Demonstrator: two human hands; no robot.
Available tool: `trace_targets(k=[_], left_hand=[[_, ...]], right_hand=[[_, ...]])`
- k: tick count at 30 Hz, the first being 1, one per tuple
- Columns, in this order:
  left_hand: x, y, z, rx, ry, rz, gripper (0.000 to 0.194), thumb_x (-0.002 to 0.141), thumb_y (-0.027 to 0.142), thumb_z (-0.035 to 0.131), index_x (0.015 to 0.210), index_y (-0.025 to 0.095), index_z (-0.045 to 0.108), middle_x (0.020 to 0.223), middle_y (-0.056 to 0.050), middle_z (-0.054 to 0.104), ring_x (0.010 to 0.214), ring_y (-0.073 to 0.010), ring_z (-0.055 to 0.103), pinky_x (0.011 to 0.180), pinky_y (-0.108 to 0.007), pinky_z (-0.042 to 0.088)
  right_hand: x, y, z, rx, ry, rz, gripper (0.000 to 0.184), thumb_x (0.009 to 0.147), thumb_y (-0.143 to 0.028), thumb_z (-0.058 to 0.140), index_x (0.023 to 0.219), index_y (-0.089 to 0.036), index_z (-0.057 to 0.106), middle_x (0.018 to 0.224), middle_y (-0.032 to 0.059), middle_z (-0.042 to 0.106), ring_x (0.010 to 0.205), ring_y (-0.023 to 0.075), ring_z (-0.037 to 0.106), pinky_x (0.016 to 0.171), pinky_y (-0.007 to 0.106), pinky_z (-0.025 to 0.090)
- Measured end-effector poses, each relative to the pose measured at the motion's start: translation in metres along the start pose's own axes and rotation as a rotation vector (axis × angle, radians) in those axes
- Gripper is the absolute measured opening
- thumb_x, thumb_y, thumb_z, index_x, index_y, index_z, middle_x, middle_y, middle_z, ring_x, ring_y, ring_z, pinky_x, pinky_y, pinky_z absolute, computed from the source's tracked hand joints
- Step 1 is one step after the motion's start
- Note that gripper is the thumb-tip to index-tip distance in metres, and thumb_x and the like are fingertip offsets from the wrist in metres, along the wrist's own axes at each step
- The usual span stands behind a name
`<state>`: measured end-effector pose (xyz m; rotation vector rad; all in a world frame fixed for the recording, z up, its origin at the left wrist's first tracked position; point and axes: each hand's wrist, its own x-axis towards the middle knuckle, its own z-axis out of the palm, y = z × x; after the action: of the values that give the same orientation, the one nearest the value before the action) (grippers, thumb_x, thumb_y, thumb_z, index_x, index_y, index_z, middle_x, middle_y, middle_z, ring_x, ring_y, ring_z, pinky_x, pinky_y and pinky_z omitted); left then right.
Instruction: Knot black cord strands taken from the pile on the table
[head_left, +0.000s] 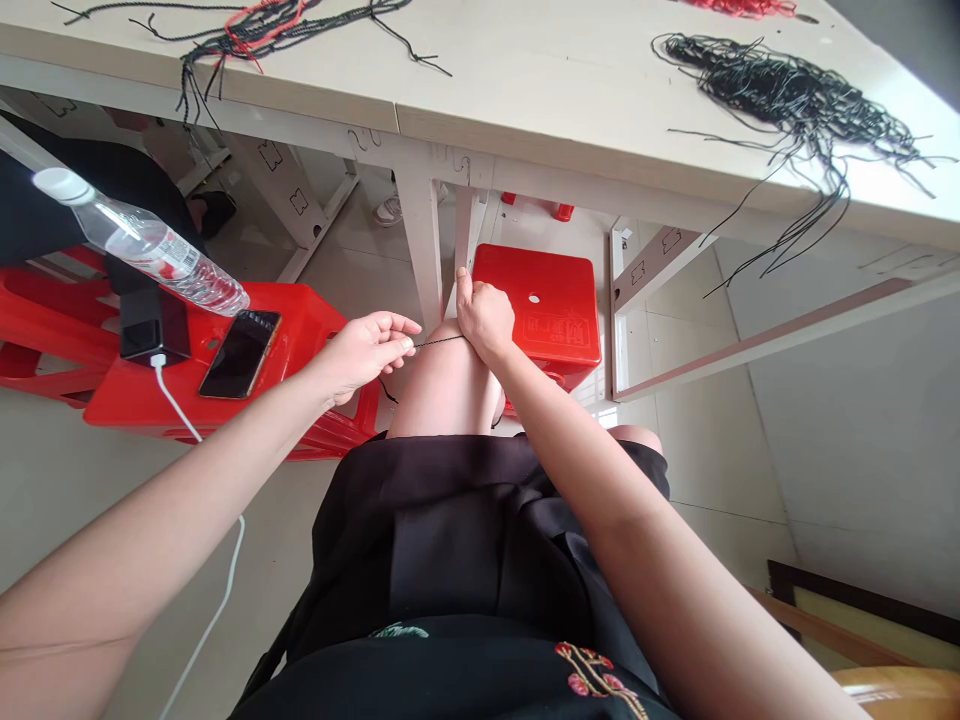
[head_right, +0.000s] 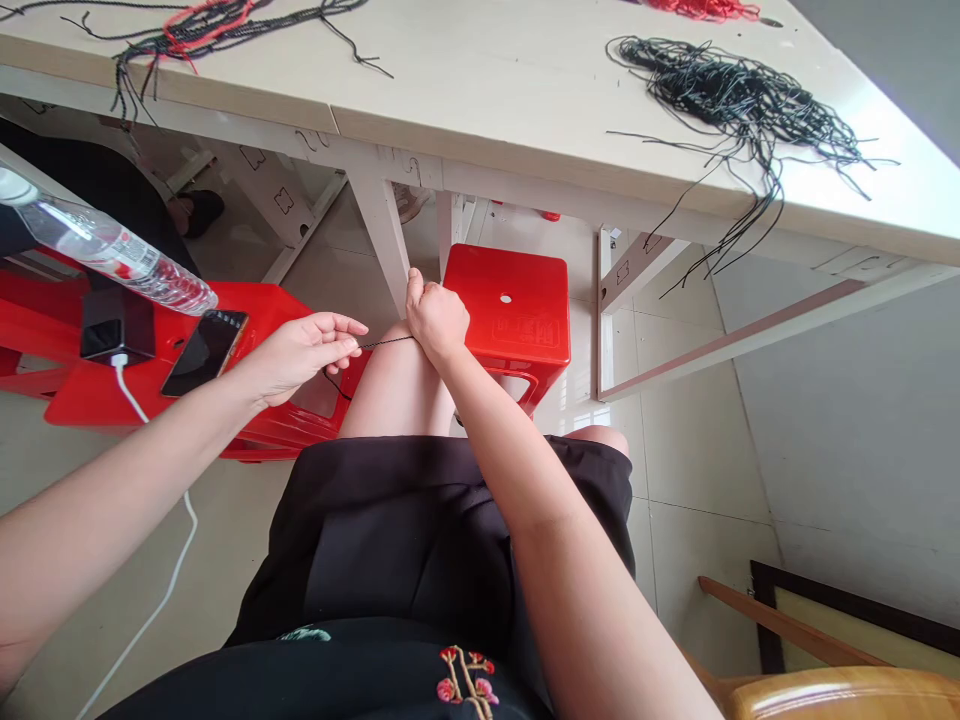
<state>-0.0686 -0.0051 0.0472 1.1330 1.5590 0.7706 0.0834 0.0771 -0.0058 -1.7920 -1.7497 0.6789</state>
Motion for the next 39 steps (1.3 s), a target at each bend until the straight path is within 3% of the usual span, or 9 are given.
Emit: trace_targets(k=[9, 15, 19, 23, 33, 39], left_hand=[[-0.005, -0.001, 0.0, -0.1, -0.045, -0.081, 0.014, 0.072, 0.019, 0.068, 0.084, 0.016, 0.061, 0.058, 0.001, 0.057, 0.046, -0.0067, 0.042, 0.044, -0.02, 0.031], [-0.014, -0.014, -0.023, -0.164, -0.107, -0.176, 0.02, 0.067, 0.03, 0.074, 0.076, 0.013, 0.07, 0.081, -0.011, 0.067, 0.056, -0.009, 0.05, 0.046, -0.022, 0.036], [-0.023, -0.021, -0.036, -0.169, -0.089, -0.211, 0.021, 0.064, 0.027, 0.075, 0.08, 0.013, 0.072, 0.079, -0.009, 0.065, 0.06, -0.0106, 0.053, 0.048, -0.022, 0.04], [-0.028, -0.027, -0.041, -0.127, -0.091, -0.151, 0.026, 0.06, 0.02, 0.077, 0.085, 0.016, 0.069, 0.065, -0.001, 0.059, 0.055, -0.0088, 0.05, 0.051, -0.021, 0.042], [-0.023, -0.035, -0.042, -0.151, 0.001, -0.076, 0.033, 0.063, 0.024, 0.075, 0.091, 0.016, 0.06, 0.068, -0.001, 0.06, 0.059, -0.0101, 0.051, 0.055, -0.023, 0.042], [-0.021, -0.035, -0.041, -0.179, 0.02, -0.052, 0.025, 0.071, 0.025, 0.069, 0.092, 0.019, 0.057, 0.065, 0.001, 0.057, 0.058, -0.0098, 0.05, 0.054, -0.022, 0.041]], right_hand=[[0.001, 0.002, 0.002, 0.033, 0.016, -0.009, 0.059, 0.093, -0.055, 0.016, 0.06, -0.022, 0.052, 0.07, 0.0085, 0.063, 0.081, 0.0273, 0.065, 0.076, 0.043, 0.05], [0.001, 0.003, 0.001, 0.044, 0.027, 0.004, 0.056, 0.093, -0.053, 0.02, 0.056, -0.022, 0.048, 0.068, 0.0084, 0.062, 0.079, 0.0275, 0.065, 0.075, 0.043, 0.051], [0.0, 0.003, 0.002, 0.046, 0.038, 0.002, 0.056, 0.093, -0.054, 0.021, 0.055, -0.022, 0.047, 0.067, 0.0085, 0.061, 0.079, 0.0276, 0.065, 0.075, 0.043, 0.05], [-0.001, 0.003, 0.003, 0.05, 0.034, 0.003, 0.055, 0.093, -0.053, 0.021, 0.055, -0.022, 0.047, 0.065, 0.008, 0.06, 0.077, 0.0266, 0.064, 0.075, 0.042, 0.05], [-0.001, 0.002, 0.003, 0.06, 0.035, 0.002, 0.054, 0.092, -0.053, 0.02, 0.053, -0.022, 0.041, 0.064, 0.0071, 0.058, 0.073, 0.0257, 0.062, 0.072, 0.041, 0.049], [0.0, 0.002, 0.004, 0.067, 0.036, 0.015, 0.053, 0.092, -0.051, 0.024, 0.052, -0.021, 0.04, 0.062, 0.0068, 0.057, 0.073, 0.0251, 0.061, 0.073, 0.04, 0.048]])
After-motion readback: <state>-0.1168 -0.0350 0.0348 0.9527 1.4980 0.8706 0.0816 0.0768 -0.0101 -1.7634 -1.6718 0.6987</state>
